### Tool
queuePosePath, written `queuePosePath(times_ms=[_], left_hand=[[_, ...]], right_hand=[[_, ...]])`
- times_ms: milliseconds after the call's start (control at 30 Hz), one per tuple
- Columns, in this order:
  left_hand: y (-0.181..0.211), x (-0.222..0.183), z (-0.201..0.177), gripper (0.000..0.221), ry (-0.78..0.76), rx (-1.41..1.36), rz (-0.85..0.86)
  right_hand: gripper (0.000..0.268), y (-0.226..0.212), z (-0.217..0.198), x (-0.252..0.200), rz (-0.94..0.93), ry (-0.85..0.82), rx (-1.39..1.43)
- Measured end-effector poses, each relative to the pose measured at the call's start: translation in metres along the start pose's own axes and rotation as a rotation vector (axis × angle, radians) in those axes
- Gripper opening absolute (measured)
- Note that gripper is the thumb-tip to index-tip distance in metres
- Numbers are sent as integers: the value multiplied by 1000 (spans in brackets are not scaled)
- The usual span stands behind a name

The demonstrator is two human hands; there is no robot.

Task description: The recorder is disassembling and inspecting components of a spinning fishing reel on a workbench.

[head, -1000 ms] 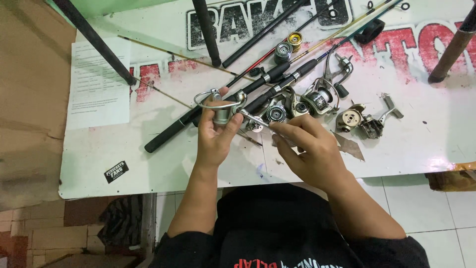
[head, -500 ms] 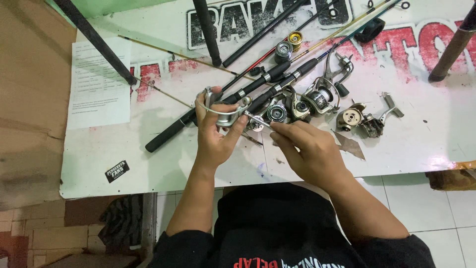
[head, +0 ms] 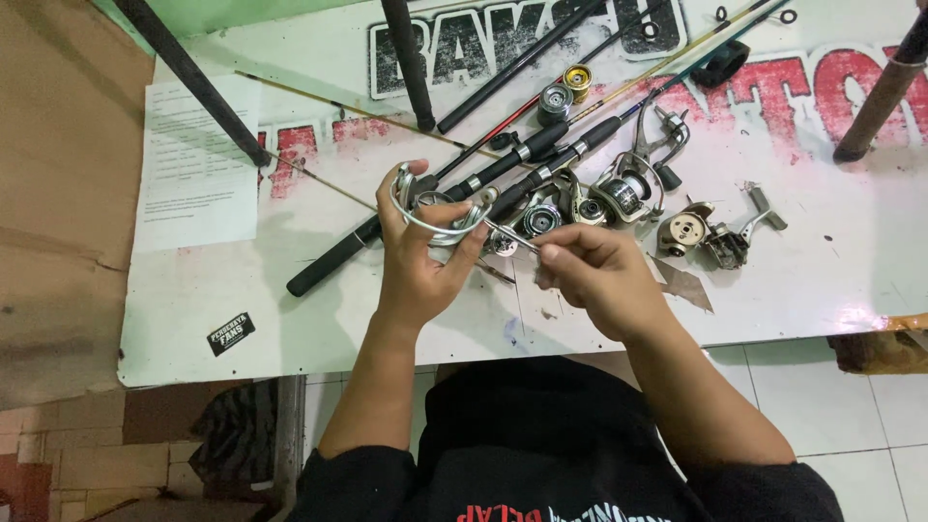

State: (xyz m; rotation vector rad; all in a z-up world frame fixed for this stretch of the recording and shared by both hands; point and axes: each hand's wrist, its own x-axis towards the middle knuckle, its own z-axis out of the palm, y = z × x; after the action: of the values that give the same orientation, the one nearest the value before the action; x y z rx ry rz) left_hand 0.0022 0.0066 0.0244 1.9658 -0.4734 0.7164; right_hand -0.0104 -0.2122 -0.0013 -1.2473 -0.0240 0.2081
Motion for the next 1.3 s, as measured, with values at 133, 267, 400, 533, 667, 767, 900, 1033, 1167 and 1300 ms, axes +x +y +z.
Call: queuePosePath(times_ms=[133,267,400,533,667,767,900,1033,1167,1300], left_hand=[[6,1,3,23,37,-44,-85],[12,-1,2,24,31,-69,-176],[12,-2,-3,22,-12,-122,-165],[3,-4,-4,23,-27,-67,-107],[3,-6,-7,25,-58,-74,-92],[1,-10,-10,24,-55,-45,-75],[12,-10,-15,23,-25,-30,-126],[8,-19,-22,24,0,-36,-138],[5,-23,-30,24,13,-79,-172],[5,-25,-40,25,0,-93,-197]], right_hand=[[26,-5,6,-6,-297,8,-489],[22,-13,13,-8,-802,83,-1059],[17,-16,16,-12,-800,43,-1016],[15,-22,19,-15,-610,-1,-857],[22,-20,15,-14,23,-74,-226],[19,-13,18,-11,159,-76,-3],[33,12,12,-11,-148,-106,-309],[23,-1,29,-21,-492,-24,-702],[18,-12,43,-27,-806,19,-1020],[18,-14,54,-31,-850,32,-1036]])
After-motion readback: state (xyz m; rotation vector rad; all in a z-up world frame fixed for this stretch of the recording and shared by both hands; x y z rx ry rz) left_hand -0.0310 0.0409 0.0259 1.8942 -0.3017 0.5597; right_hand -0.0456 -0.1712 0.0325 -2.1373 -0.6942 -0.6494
